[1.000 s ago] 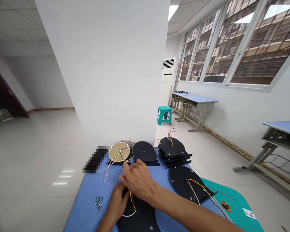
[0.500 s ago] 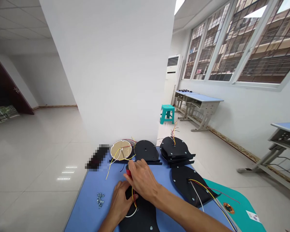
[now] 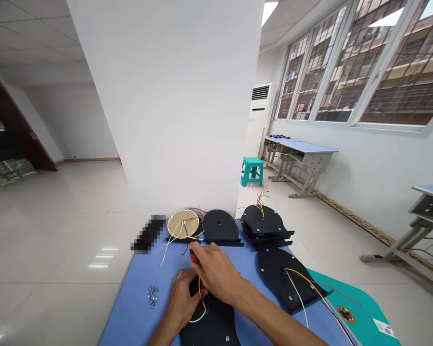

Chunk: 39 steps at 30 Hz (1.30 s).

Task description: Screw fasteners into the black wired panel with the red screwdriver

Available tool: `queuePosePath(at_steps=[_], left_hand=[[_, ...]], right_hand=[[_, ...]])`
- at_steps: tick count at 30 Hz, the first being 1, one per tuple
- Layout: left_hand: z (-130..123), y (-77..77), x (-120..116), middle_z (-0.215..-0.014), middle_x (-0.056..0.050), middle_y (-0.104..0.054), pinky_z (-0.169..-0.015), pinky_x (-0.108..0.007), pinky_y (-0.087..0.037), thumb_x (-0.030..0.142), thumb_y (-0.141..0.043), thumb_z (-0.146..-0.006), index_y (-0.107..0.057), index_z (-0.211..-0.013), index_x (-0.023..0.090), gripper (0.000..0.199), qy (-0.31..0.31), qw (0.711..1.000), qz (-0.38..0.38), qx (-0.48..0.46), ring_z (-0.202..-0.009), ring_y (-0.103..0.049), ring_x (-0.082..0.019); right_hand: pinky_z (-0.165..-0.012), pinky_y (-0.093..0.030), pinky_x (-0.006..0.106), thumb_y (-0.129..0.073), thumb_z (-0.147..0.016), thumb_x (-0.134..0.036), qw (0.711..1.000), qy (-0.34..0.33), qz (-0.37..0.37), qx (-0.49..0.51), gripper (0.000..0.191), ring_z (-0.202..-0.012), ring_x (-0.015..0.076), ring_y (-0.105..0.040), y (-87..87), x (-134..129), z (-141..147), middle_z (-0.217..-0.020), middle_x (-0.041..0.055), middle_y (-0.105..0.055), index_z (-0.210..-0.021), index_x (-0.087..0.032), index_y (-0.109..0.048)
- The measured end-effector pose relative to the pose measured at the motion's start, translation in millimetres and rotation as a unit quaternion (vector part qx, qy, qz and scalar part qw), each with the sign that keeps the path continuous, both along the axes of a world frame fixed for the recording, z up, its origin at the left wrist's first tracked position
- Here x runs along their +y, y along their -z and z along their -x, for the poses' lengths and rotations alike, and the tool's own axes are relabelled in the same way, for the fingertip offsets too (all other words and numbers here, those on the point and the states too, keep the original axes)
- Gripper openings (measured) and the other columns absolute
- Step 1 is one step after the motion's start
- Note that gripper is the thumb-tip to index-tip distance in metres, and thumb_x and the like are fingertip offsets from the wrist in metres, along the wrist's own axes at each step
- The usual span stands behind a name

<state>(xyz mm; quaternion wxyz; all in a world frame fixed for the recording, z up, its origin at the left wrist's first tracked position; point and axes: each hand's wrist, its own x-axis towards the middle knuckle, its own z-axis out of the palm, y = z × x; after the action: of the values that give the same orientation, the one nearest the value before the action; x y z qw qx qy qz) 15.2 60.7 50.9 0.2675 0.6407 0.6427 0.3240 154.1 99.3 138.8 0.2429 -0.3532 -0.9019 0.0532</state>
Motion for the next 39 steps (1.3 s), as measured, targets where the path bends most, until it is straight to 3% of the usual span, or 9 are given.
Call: queuePosePath(at_steps=[5,7,18,22,26,28,30,34,39], left_hand=[[-1,-2.0,-2,-0.104,-0.005,-0.072,-0.094,-0.043,-0.040,0.017,-0.062,-0.071,-0.070,-0.101,0.022,0.032,0.000,1.000,-0.008,0.003,-0.103,-0.058,-0.029],[-1,-2.9,-3,-0.104,-0.005,-0.073,-0.093,-0.043,-0.040,0.017,-0.062,-0.071,-0.070,-0.103,0.023,0.033,-0.004,1.000,-0.012,0.008,-0.102,-0.058,-0.029],[0,1.8,-6,-0.106,-0.005,-0.074,-0.095,-0.045,-0.045,0.018,-0.064,-0.071,-0.070,-0.108,0.020,0.038,-0.016,0.998,-0.066,0.010,-0.105,-0.061,-0.029],[33,3.4,-13,-0.112,-0.006,-0.072,-0.100,-0.044,-0.044,0.027,-0.059,-0.080,-0.070,-0.109,0.023,0.032,-0.049,0.990,-0.129,0.009,-0.109,-0.059,-0.026],[85,4.1,-22,-0.101,-0.012,-0.073,-0.095,-0.054,-0.045,0.038,-0.050,-0.084,-0.073,-0.097,0.021,0.031,-0.129,0.979,-0.157,0.023,-0.102,-0.059,-0.032],[96,2.6,-24,-0.097,-0.013,-0.073,-0.092,-0.055,-0.046,0.040,-0.049,-0.085,-0.073,-0.093,0.020,0.032,-0.143,0.977,-0.154,0.030,-0.098,-0.059,-0.033],[92,-0.5,-24,-0.093,-0.011,-0.074,-0.090,-0.051,-0.047,0.040,-0.050,-0.085,-0.073,-0.089,0.021,0.031,-0.120,0.981,-0.145,0.034,-0.094,-0.060,-0.031],[49,-8.1,-16,-0.098,-0.004,-0.075,-0.094,-0.042,-0.046,0.028,-0.057,-0.082,-0.073,-0.095,0.023,0.022,-0.023,0.993,-0.113,0.039,-0.099,-0.060,-0.026],[10,-7.6,-1,-0.109,-0.007,-0.073,-0.098,-0.041,-0.044,0.015,-0.060,-0.073,-0.069,-0.111,0.017,0.039,0.027,0.998,-0.045,0.039,-0.109,-0.059,-0.028]], right_hand=[[-0.065,-0.042,0.032,-0.053,-0.092,-0.023,0.994,0.098,-0.023,0.031,0.005,-0.068,0.0236,-0.063,19.3,4,8,-0.076,0.0040,-0.067,-0.094,-0.021,-0.049],[-0.064,-0.042,0.032,-0.053,-0.092,-0.026,0.993,0.105,-0.026,0.039,0.007,-0.068,0.0239,-0.062,20.0,3,9,-0.076,0.0044,-0.067,-0.089,-0.022,-0.048],[-0.067,-0.048,0.032,-0.056,-0.090,-0.021,0.992,0.078,0.035,0.088,0.019,-0.073,0.0214,-0.061,-13.2,-8,-4,-0.079,-0.0003,-0.067,-0.108,-0.023,-0.051],[-0.074,-0.049,0.035,-0.051,-0.095,-0.027,0.988,0.078,0.049,0.128,0.017,-0.080,0.0213,-0.062,-25.7,-15,-23,-0.089,0.0016,-0.069,-0.111,-0.024,-0.048],[-0.077,-0.049,0.036,-0.049,-0.095,-0.033,0.976,0.068,0.096,0.184,0.019,-0.082,0.0208,-0.063,-30.9,-19,-37,-0.092,0.0010,-0.070,-0.113,-0.026,-0.046],[-0.077,-0.049,0.037,-0.048,-0.096,-0.033,0.974,0.065,0.113,0.185,0.019,-0.081,0.0209,-0.063,-27.9,-18,-36,-0.091,0.0014,-0.070,-0.113,-0.026,-0.046],[-0.079,-0.049,0.037,-0.047,-0.096,-0.032,0.977,0.057,0.117,0.168,0.018,-0.084,0.0212,-0.063,-21.9,-15,-29,-0.093,0.0027,-0.070,-0.113,-0.025,-0.046],[-0.084,-0.048,0.038,-0.049,-0.094,-0.026,0.985,0.034,0.105,0.133,0.020,-0.093,0.0227,-0.062,-8.4,-10,-11,-0.098,0.0049,-0.069,-0.114,-0.023,-0.047],[-0.081,-0.048,0.039,-0.050,-0.092,-0.018,0.992,0.039,0.087,0.087,0.021,-0.087,0.0243,-0.062,-0.8,-5,-2,-0.092,0.0051,-0.067,-0.112,-0.022,-0.049]])
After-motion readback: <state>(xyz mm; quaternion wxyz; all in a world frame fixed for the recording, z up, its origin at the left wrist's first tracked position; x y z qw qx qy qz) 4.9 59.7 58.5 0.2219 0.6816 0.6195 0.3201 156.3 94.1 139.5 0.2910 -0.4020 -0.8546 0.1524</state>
